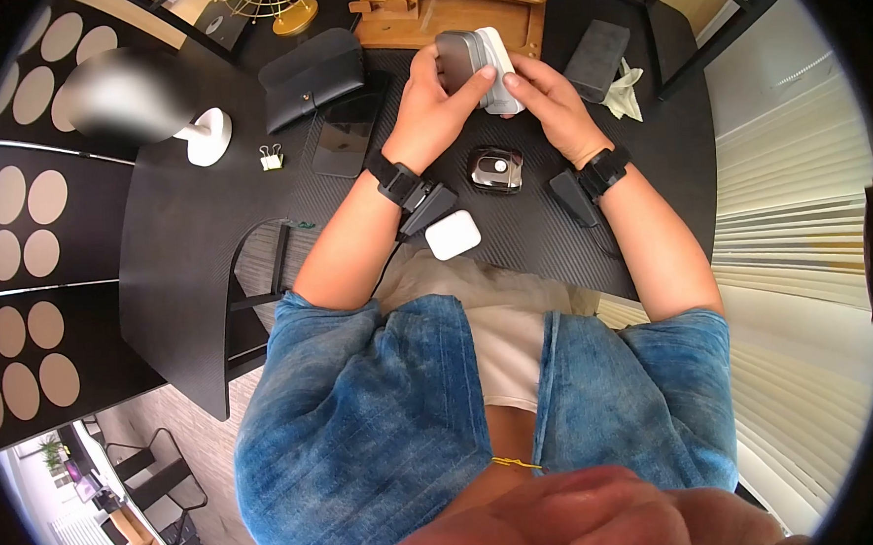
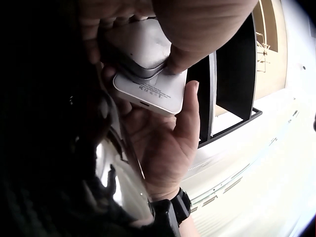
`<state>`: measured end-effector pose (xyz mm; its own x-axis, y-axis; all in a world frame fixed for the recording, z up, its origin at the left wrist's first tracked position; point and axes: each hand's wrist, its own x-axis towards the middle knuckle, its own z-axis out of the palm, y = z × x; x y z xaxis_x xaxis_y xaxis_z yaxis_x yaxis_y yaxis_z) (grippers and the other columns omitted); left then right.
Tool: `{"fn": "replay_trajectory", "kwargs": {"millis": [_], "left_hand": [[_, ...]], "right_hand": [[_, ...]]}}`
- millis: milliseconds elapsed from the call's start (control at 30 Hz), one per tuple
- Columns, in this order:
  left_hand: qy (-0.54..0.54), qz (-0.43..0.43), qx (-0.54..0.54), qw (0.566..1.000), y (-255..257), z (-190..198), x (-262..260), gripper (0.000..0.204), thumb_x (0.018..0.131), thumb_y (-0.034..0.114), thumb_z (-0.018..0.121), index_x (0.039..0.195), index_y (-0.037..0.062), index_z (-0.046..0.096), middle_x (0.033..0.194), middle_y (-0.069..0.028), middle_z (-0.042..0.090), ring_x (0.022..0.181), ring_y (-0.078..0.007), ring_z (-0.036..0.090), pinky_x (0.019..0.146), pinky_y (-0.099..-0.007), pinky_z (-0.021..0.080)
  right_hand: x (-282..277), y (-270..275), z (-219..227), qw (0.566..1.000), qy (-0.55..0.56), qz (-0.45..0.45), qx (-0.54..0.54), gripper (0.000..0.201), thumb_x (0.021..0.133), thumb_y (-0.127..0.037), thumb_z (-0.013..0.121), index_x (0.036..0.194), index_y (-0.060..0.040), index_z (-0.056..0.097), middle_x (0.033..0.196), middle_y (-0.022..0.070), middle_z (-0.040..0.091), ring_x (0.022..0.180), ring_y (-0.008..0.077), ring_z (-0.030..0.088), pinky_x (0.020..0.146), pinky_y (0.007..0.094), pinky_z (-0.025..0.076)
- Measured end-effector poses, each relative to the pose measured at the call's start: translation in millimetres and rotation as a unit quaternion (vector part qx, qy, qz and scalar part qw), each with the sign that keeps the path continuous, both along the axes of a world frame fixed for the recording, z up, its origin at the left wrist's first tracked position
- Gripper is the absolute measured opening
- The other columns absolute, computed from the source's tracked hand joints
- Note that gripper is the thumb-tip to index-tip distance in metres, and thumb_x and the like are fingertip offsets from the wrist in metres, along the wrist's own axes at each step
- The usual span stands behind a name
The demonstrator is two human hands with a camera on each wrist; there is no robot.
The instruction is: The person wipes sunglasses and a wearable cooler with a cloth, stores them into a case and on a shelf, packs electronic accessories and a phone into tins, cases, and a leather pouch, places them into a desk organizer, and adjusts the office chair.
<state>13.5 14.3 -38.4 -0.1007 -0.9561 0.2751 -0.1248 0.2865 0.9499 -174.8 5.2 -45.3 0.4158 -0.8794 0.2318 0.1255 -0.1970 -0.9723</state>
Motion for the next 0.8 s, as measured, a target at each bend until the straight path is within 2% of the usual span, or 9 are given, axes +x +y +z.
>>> {"fn": "replay_trajectory", "kwargs": {"millis": [33,100,233,300,800], "left_hand": [[0.0,0.0,0.0,1.0,-1.6,-2.3,-0.2,0.049,0.093,0.022,0.069,0.127,-0.0039,0.045,0.115,-0.0105,0.061,0.105,-0.0161,0.06,0.09,-0.0303,0.05],[0.046,-0.01,-0.017,0.999,-7.0,-9.4,0.5,0.059,0.087,0.028,0.076,0.123,-0.0073,0.046,0.11,-0.0145,0.062,0.096,-0.017,0.063,0.081,-0.0303,0.053],[0.035,-0.011,-0.02,0.999,-8.6,-10.3,2.0,0.06,0.086,0.029,0.076,0.122,-0.0074,0.046,0.107,-0.014,0.063,0.095,-0.0167,0.063,0.08,-0.0301,0.053],[-0.006,-0.016,0.007,1.0,-7.3,-7.6,3.4,0.046,0.093,0.019,0.069,0.126,-0.0046,0.047,0.115,-0.0112,0.062,0.106,-0.0165,0.061,0.09,-0.0305,0.051],[0.012,-0.027,0.011,1.0,-10.3,-11.1,3.4,0.044,0.093,0.018,0.068,0.126,-0.0041,0.047,0.116,-0.0105,0.062,0.106,-0.0161,0.061,0.092,-0.0305,0.05]], "right_hand": [[0.1,0.4,0.5,1.0,0.0,0.0,0.0,0.05,0.097,-0.033,0.061,0.135,-0.0002,0.053,0.109,0.0036,0.064,0.094,0.0098,0.058,0.078,0.0245,0.049],[0.6,1.2,1.2,1.0,0.003,-0.01,-0.007,0.052,0.097,-0.034,0.062,0.136,-0.0004,0.052,0.111,0.0037,0.064,0.095,0.0099,0.058,0.078,0.0245,0.049],[1.8,2.5,1.4,1.0,0.0,-0.013,-0.002,0.053,0.096,-0.034,0.062,0.137,-0.0009,0.051,0.112,0.0037,0.064,0.097,0.0099,0.059,0.078,0.0244,0.049],[1.5,2.1,1.4,1.0,0.006,-0.008,0.008,0.053,0.097,-0.034,0.062,0.137,-0.0015,0.05,0.112,0.0036,0.064,0.098,0.0098,0.059,0.078,0.0241,0.049],[1.3,0.8,1.0,1.0,0.02,0.003,0.014,0.053,0.097,-0.036,0.06,0.137,-0.0031,0.05,0.113,0.0026,0.064,0.1,0.0088,0.059,0.078,0.0232,0.049]]}}
